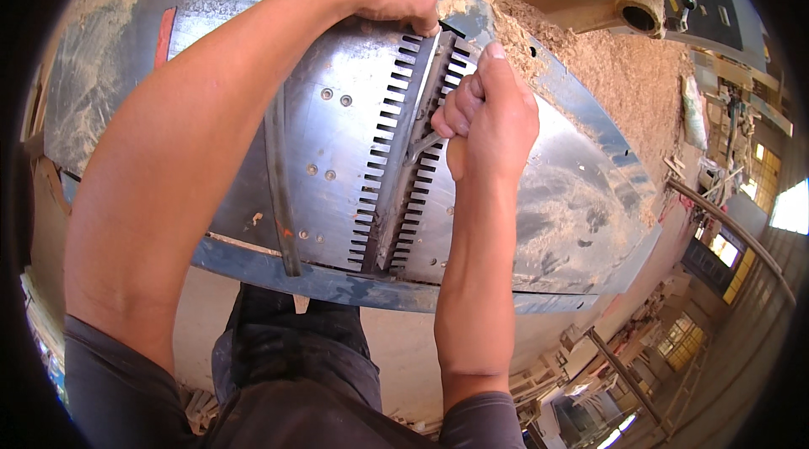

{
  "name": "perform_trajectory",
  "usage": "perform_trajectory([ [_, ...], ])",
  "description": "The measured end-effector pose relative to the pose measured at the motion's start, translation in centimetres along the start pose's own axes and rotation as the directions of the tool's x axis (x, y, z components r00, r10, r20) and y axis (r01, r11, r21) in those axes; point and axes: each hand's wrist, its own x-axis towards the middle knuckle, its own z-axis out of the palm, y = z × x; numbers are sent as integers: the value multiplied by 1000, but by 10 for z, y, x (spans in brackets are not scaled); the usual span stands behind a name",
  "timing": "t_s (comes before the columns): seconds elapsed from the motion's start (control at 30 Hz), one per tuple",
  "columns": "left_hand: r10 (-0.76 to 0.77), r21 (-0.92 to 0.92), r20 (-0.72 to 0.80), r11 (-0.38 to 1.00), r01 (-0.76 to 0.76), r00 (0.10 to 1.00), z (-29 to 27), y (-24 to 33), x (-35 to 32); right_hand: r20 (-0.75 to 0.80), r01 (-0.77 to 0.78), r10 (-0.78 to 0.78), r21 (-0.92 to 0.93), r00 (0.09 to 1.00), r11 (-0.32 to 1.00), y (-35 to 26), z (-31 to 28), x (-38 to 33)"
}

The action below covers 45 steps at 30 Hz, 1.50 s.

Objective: The person uses a wrench to tighten bolts on a metal machine surface, then uses a ruler to measure the gap between two metal plates. The person continues to adjust the machine using the wrench and ruler.

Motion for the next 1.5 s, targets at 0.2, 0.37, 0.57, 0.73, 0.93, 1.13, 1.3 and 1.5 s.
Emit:
perform_trajectory([
  [0.2, -13, -43, 97, 999, 17, 995, -6, 2, 7, 27, -4, 6, -89, 1000, 996, -5, 8, -1],
  [0.37, -5, -5, 5, 1000, 5, 1000, -4, 2, -1, -13, -2, 1, -44, 1000, 999, -2, 2, -2],
  [0.57, 13, -32, 37, 999, -12, 999, -1, 2, 1, -69, 36, -38, -38, 997, 999, -2, 1, -13],
  [0.73, 33, 18, -33, 999, -32, 999, 4, -2, 3, -74, 139, -136, 32, 988, 990, 3, -1, -23],
  [0.93, 23, 8, 4, 1000, -23, 1000, 5, 3, -4, -5, 6, -6, -98, 1000, 995, 0, 1, -3],
  [1.13, -86, 72, 123, 994, 77, 989, -4, 9, 14, -40, 26, -29, -76, 999, 997, -3, 4, -8],
  [1.3, -25, -8, 99, 1000, 26, 995, -10, 4, 7, -41, 58, -58, -25, 997, 998, 1, -4, -14],
  [1.5, -73, 46, 103, 997, 69, 992, -7, 7, 13, -43, -15, 14, -24, 999, 1000, -4, 1, -1],
])
